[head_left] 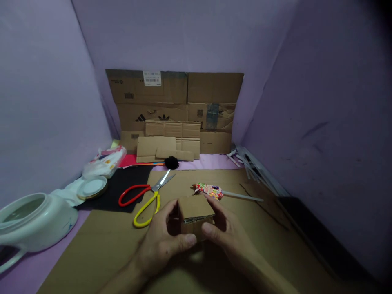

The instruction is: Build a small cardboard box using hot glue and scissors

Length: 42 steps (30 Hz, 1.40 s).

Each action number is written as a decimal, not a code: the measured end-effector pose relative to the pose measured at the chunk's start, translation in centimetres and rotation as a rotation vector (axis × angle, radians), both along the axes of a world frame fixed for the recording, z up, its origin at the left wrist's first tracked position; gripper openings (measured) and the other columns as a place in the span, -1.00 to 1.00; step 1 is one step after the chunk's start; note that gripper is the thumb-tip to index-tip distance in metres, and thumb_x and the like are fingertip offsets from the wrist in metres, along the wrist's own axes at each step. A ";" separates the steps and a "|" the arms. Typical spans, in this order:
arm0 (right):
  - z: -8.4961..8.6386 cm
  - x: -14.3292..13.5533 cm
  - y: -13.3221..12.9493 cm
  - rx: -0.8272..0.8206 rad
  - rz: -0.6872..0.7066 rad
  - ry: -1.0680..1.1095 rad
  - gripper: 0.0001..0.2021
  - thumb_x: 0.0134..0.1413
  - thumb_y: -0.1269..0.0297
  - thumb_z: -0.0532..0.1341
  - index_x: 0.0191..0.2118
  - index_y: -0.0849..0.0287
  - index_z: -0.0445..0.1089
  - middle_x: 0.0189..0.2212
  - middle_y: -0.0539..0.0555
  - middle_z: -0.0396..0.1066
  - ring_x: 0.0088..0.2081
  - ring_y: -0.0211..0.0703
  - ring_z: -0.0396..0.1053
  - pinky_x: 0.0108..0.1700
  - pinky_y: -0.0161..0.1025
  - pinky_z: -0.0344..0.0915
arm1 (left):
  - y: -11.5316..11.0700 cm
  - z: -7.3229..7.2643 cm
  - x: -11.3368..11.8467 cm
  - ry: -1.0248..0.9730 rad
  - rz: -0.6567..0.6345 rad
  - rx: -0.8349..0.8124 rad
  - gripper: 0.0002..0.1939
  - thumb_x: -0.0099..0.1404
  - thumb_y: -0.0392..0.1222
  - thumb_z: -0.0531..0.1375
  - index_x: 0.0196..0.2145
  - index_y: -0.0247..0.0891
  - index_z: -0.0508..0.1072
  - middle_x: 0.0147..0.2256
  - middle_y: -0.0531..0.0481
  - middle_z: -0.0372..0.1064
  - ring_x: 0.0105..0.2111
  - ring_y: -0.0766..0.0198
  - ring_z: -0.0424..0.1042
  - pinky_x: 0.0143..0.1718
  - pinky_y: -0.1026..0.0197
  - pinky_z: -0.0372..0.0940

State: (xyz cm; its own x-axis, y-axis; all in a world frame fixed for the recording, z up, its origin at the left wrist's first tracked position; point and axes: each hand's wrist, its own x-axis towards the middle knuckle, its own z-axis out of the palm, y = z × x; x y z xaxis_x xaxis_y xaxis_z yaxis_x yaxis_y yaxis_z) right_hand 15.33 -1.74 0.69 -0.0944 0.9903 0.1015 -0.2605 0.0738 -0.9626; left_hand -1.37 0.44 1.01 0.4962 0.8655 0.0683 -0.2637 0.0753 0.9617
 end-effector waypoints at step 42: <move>0.6 2.4 -0.5 -0.119 -0.089 -0.210 -0.56 -0.05 0.00 0.32 -0.12 0.20 0.47 -0.70 -0.07 0.25 -0.70 -0.38 0.07 -0.71 -0.45 0.08 | 2.1 0.4 -1.7 0.254 0.501 0.151 -0.54 0.09 -0.11 0.29 -0.07 -0.31 0.34 -0.12 -0.17 0.47 -0.13 0.00 0.46 -0.14 0.07 0.37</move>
State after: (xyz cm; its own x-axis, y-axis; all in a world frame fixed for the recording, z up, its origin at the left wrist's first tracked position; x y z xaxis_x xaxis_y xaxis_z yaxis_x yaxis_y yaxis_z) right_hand 17.69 -2.29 1.28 -0.0126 0.9995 -0.0284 -0.0516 -0.0290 -0.9982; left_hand -3.09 2.57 1.38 0.0450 0.9889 0.1415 0.0081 -0.1420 0.9898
